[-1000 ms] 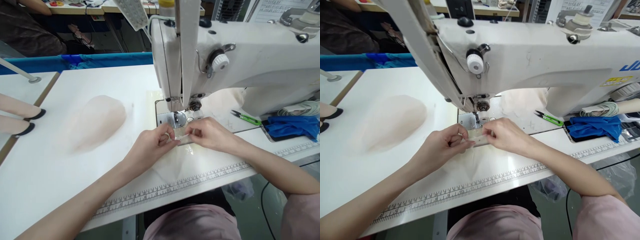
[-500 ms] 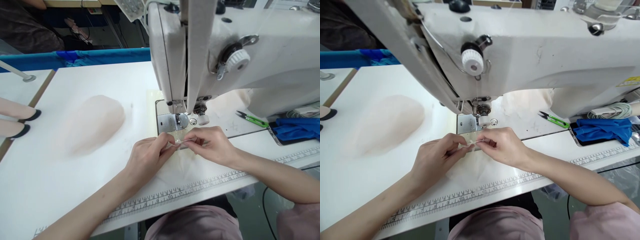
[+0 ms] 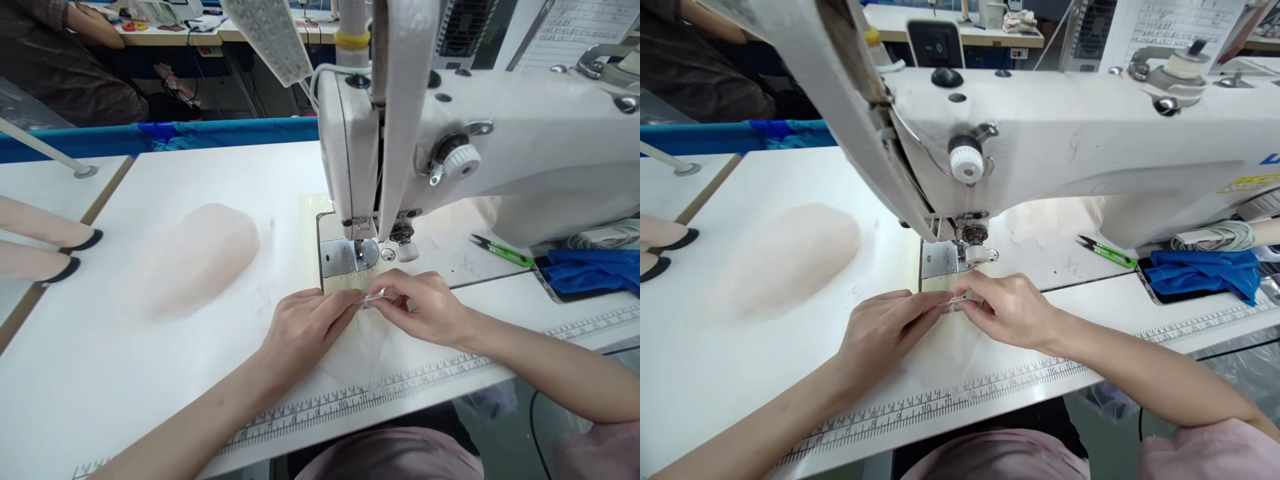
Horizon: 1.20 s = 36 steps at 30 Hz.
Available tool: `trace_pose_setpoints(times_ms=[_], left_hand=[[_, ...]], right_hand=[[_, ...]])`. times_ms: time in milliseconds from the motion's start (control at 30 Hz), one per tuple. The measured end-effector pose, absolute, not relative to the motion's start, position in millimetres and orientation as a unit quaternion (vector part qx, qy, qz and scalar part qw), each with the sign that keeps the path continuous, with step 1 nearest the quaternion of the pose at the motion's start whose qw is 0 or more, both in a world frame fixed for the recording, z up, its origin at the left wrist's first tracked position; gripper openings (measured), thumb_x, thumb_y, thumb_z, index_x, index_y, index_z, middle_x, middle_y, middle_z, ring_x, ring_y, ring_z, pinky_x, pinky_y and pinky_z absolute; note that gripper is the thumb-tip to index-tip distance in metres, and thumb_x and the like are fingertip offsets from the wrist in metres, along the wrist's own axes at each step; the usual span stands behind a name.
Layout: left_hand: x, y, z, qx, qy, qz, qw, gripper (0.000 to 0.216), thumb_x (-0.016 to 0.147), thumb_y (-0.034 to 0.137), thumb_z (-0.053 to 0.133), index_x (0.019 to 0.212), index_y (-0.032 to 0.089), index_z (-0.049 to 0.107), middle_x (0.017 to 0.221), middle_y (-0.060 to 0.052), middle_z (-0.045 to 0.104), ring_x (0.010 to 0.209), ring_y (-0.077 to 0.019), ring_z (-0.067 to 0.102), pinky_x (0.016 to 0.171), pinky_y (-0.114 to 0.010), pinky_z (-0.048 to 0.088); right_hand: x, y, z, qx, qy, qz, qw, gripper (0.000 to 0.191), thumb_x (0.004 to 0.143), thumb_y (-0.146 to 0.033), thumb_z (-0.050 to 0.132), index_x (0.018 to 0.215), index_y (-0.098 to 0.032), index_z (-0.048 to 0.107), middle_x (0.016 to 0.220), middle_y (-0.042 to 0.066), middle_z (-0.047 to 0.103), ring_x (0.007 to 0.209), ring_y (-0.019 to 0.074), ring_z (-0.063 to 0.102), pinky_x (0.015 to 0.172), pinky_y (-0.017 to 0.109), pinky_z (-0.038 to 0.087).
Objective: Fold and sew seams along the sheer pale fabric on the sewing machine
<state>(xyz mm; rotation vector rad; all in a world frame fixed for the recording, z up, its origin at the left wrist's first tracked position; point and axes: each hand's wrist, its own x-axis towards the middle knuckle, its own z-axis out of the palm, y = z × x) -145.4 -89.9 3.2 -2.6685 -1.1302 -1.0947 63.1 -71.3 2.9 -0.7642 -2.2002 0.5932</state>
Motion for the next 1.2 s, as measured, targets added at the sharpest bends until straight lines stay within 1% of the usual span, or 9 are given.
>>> trace_pose_setpoints(times_ms=[133,300,500,633,800,1033,1200], left_hand=[[-144.8,-90.8,4.2,-0.861,-0.37,-0.349,0.023,0.007,0.094,0.02,0.053,0.094,0.017,0.059,0.051,0.009,0.053,0.042,-0.0057,0.043,0.045,-0.019,0.036],[-144.4,-92.0,4.5,-0.86,-0.371,-0.35,0.023,0.008,0.094,0.019,0.052,0.093,0.017,0.059,0.051,0.009,0.053,0.042,-0.0056,0.042,0.046,-0.018,0.038],[-145.1,-93.0,3.5,-0.858,-0.384,-0.341,0.01,0.011,0.095,0.02,0.051,0.09,0.017,0.061,0.051,0.008,0.054,0.043,-0.006,0.046,0.047,-0.019,0.039],[-144.6,-92.8,3.6,-0.856,-0.386,-0.343,0.011,0.012,0.095,0.02,0.051,0.089,0.017,0.061,0.052,0.008,0.054,0.043,-0.0061,0.046,0.047,-0.019,0.038],[-143.4,-92.6,4.4,-0.857,-0.38,-0.347,0.017,0.009,0.094,0.02,0.052,0.09,0.017,0.059,0.051,0.008,0.054,0.043,-0.0062,0.045,0.046,-0.018,0.038],[-142.9,-92.1,4.8,-0.856,-0.382,-0.347,0.016,0.01,0.094,0.019,0.051,0.091,0.017,0.059,0.051,0.008,0.054,0.043,-0.0065,0.046,0.046,-0.018,0.037],[-142.8,-92.6,5.5,-0.856,-0.378,-0.351,0.016,0.011,0.094,0.018,0.051,0.09,0.016,0.061,0.051,0.008,0.053,0.042,-0.0063,0.045,0.045,-0.018,0.036]], right_hand=[[63.7,-70.9,1.2,-0.297,-0.853,0.248,0.351,0.006,0.092,-0.017,0.05,0.096,-0.018,0.054,0.07,-0.004,0.061,0.051,0.0052,0.051,0.048,0.016,0.042],[63.2,-70.5,0.3,-0.292,-0.853,0.253,0.352,0.008,0.091,-0.016,0.051,0.099,-0.018,0.054,0.071,-0.003,0.062,0.051,0.0051,0.051,0.048,0.016,0.042],[62.2,-70.8,-0.4,-0.302,-0.844,0.24,0.374,0.01,0.091,-0.019,0.054,0.101,-0.018,0.055,0.07,-0.004,0.061,0.049,0.0046,0.048,0.047,0.016,0.042],[62.3,-71.3,-1.1,-0.297,-0.845,0.241,0.374,0.011,0.091,-0.018,0.052,0.102,-0.019,0.054,0.072,-0.003,0.061,0.05,0.0048,0.049,0.048,0.016,0.043],[61.9,-71.5,-0.6,-0.297,-0.848,0.24,0.367,0.013,0.092,-0.019,0.052,0.104,-0.019,0.053,0.065,-0.006,0.057,0.047,0.005,0.046,0.047,0.016,0.042],[61.6,-70.8,0.1,-0.293,-0.852,0.242,0.36,0.016,0.09,-0.014,0.05,0.105,-0.018,0.052,0.062,-0.008,0.053,0.046,0.005,0.042,0.046,0.016,0.04],[61.8,-70.6,0.7,-0.289,-0.857,0.236,0.355,0.015,0.09,-0.014,0.048,0.104,-0.019,0.05,0.06,-0.008,0.051,0.045,0.0047,0.042,0.045,0.016,0.037]])
